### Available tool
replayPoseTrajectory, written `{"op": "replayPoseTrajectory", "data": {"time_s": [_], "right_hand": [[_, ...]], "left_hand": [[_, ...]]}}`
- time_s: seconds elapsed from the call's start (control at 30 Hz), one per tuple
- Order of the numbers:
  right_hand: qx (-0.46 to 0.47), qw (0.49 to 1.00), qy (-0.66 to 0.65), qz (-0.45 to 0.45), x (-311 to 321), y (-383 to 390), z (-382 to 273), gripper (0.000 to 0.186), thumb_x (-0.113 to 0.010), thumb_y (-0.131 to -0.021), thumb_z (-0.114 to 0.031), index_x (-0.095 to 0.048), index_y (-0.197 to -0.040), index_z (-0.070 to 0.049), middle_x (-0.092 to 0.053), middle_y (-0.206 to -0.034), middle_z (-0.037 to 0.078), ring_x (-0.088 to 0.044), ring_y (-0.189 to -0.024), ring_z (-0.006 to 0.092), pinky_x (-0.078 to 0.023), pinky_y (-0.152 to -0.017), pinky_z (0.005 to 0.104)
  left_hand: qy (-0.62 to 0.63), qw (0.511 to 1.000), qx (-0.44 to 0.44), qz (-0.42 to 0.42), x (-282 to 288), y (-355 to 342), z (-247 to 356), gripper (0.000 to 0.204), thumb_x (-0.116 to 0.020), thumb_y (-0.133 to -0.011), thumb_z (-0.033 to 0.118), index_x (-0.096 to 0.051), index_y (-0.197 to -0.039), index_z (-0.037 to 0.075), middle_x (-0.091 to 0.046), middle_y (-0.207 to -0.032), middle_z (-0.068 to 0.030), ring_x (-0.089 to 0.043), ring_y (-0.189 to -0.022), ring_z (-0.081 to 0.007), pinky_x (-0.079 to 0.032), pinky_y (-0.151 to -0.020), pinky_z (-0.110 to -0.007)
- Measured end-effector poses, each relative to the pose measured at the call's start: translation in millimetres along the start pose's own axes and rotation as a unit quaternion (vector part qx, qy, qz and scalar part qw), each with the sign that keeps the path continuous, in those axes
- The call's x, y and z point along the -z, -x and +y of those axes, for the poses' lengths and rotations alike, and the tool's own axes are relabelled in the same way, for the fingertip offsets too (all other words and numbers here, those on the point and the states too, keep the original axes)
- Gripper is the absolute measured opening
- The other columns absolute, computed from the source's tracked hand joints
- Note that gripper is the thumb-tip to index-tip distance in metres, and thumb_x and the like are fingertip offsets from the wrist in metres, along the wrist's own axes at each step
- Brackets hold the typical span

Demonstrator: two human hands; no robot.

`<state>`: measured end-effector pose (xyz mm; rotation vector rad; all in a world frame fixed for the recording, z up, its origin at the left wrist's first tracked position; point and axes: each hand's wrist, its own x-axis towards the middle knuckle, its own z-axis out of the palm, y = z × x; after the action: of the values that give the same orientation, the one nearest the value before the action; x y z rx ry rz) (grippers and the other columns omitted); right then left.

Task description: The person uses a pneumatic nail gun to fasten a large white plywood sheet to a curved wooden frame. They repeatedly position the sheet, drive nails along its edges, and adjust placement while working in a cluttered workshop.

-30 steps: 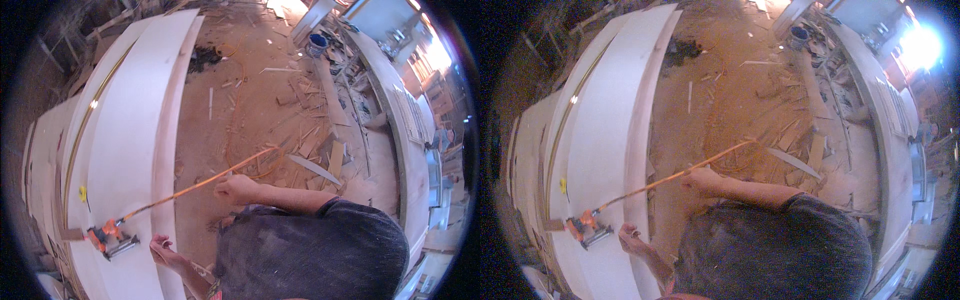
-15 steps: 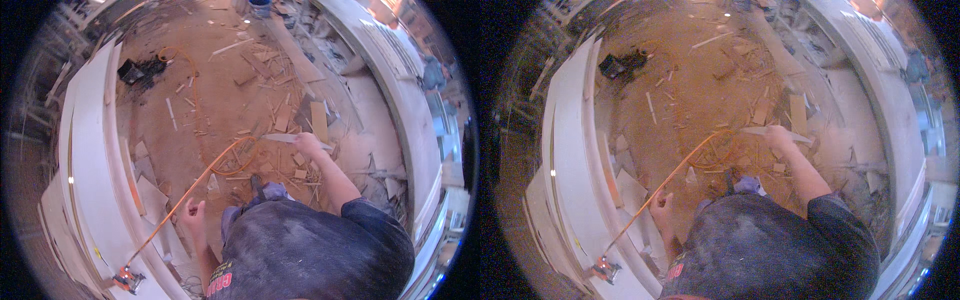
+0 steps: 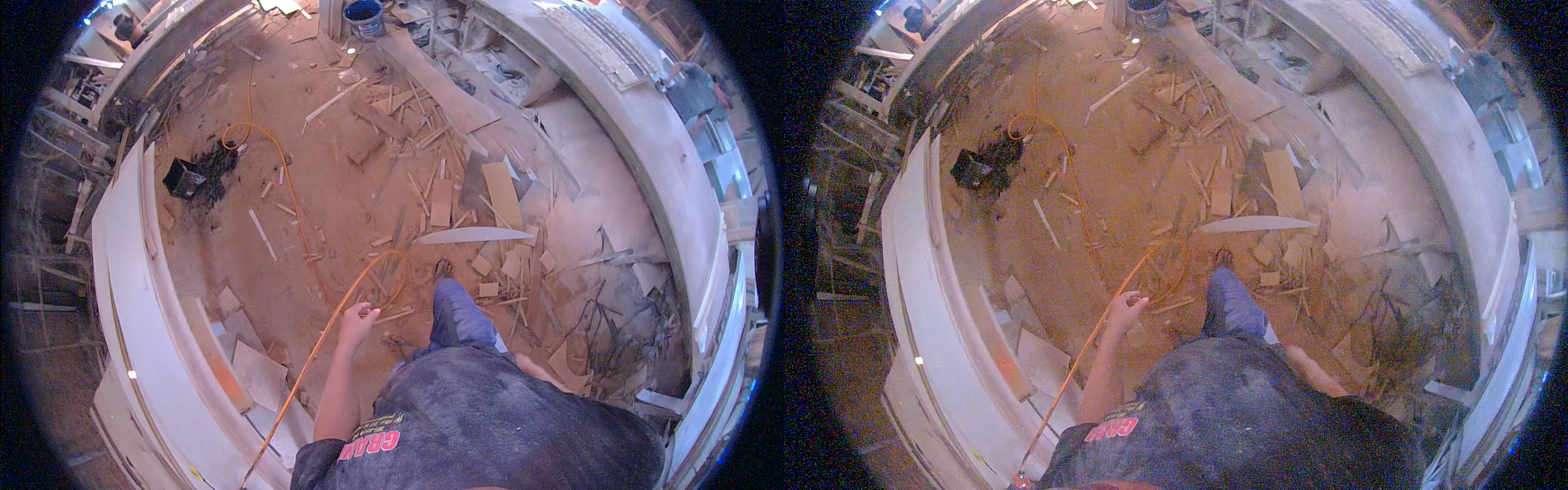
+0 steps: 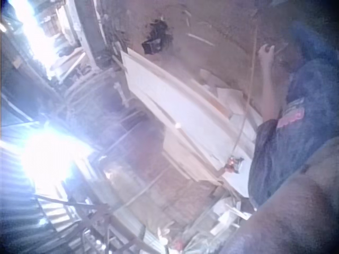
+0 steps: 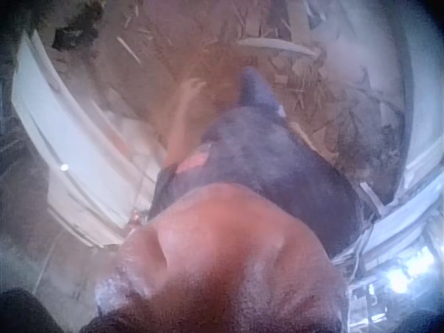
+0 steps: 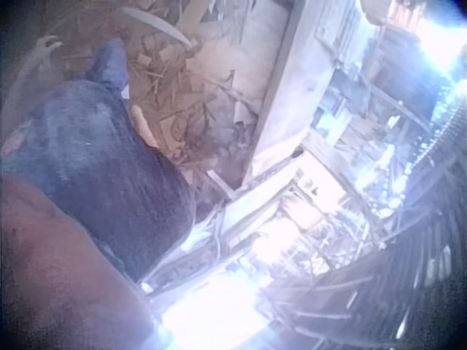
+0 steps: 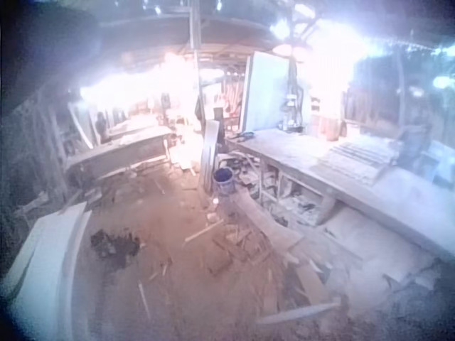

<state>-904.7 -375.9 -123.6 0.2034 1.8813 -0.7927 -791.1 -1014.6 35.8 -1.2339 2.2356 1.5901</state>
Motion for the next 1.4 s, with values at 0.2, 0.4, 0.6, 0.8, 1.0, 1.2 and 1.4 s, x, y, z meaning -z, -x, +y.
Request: {"op": "replayPoseTrajectory", "data": {"time_s": [0.2, 0.4, 0.6, 0.8, 1.0, 1.2, 1.4], "right_hand": [[0.027, 0.923, 0.384, -0.019, 51, -51, -101, 0.031, -0.059, -0.094, -0.038, -0.079, -0.095, -0.014, -0.078, -0.093, 0.012, -0.074, -0.082, 0.0325, -0.059, -0.071, 0.0476], [0.134, 0.68, 0.713, -0.109, 216, -86, -339, 0.02, -0.065, -0.088, -0.033, -0.076, -0.081, -0.019, -0.078, -0.089, 0.006, -0.076, -0.088, 0.0278, -0.059, -0.066, 0.0445], [0.245, 0.807, 0.466, 0.266, 327, -196, -540, 0.036, -0.072, -0.09, -0.037, -0.076, -0.103, -0.003, -0.076, -0.1, 0.021, -0.073, -0.089, 0.0382, -0.057, -0.082, 0.0482], [0.346, 0.923, 0.046, 0.162, 184, -192, -730, 0.029, -0.072, -0.094, -0.031, -0.079, -0.097, -0.003, -0.074, -0.079, 0.009, -0.069, -0.07, 0.0134, -0.054, -0.066, 0.0333], [0.396, 0.786, 0.473, -0.037, 151, -244, -719, 0.023, -0.071, -0.089, -0.028, -0.077, -0.093, -0.006, -0.077, -0.093, 0.013, -0.073, -0.091, 0.0341, -0.057, -0.081, 0.0442], [0.033, 0.943, 0.206, 0.261, 256, -312, -572, 0.013, -0.067, -0.086, -0.02, -0.077, -0.084, -0.011, -0.076, -0.081, 0.013, -0.075, -0.079, 0.0291, -0.057, -0.07, 0.0471], [0.078, 0.757, 0.648, 0.022, 240, -289, -666, 0.007, -0.073, -0.087, -0.022, -0.078, -0.091, -0.017, -0.077, -0.095, 0.01, -0.074, -0.084, 0.0265, -0.059, -0.077, 0.046]], "left_hand": [[-0.169, 0.984, 0.053, 0.03, -34, -45, -77, 0.051, -0.077, -0.09, 0.033, -0.071, -0.129, 0.001, -0.076, -0.112, -0.0208, -0.073, -0.107, -0.0333, -0.057, -0.095, -0.039], [0.224, 0.913, 0.33, 0.088, -51, -73, -46, 0.041, -0.063, -0.099, 0.033, -0.068, -0.126, 0.002, -0.075, -0.094, -0.0115, -0.069, -0.076, -0.0269, -0.054, -0.068, -0.039], [0.243, 0.915, 0.318, 0.043, -45, -97, -11, 0.033, -0.056, -0.104, 0.031, -0.074, -0.102, 0.003, -0.07, -0.078, -0.0081, -0.064, -0.062, -0.0211, -0.047, -0.053, -0.035], [-0.03, 0.962, 0.263, -0.065, -49, -117, -7, 0.036, -0.064, -0.098, 0.033, -0.076, -0.096, -0.002, -0.075, -0.084, -0.0126, -0.071, -0.073, -0.0254, -0.055, -0.068, -0.043], [0.125, 0.973, 0.178, 0.079, -31, -207, -5, 0.046, -0.073, -0.089, 0.04, -0.076, -0.109, -0.002, -0.078, -0.098, -0.0197, -0.075, -0.091, -0.0286, -0.058, -0.08, -0.043], [0.147, 0.955, 0.256, -0.034, 65, -329, 62, 0.026, -0.075, -0.087, 0.027, -0.078, -0.093, 0.002, -0.073, -0.083, -0.0134, -0.069, -0.078, -0.0212, -0.054, -0.07, -0.037], [0.008, 0.991, 0.115, 0.062, 233, -537, 161, 0.017, -0.078, -0.085, 0.017, -0.075, -0.075, 0.004, -0.069, -0.069, -0.0059, -0.063, -0.066, -0.0181, -0.051, -0.063, -0.038]]}}
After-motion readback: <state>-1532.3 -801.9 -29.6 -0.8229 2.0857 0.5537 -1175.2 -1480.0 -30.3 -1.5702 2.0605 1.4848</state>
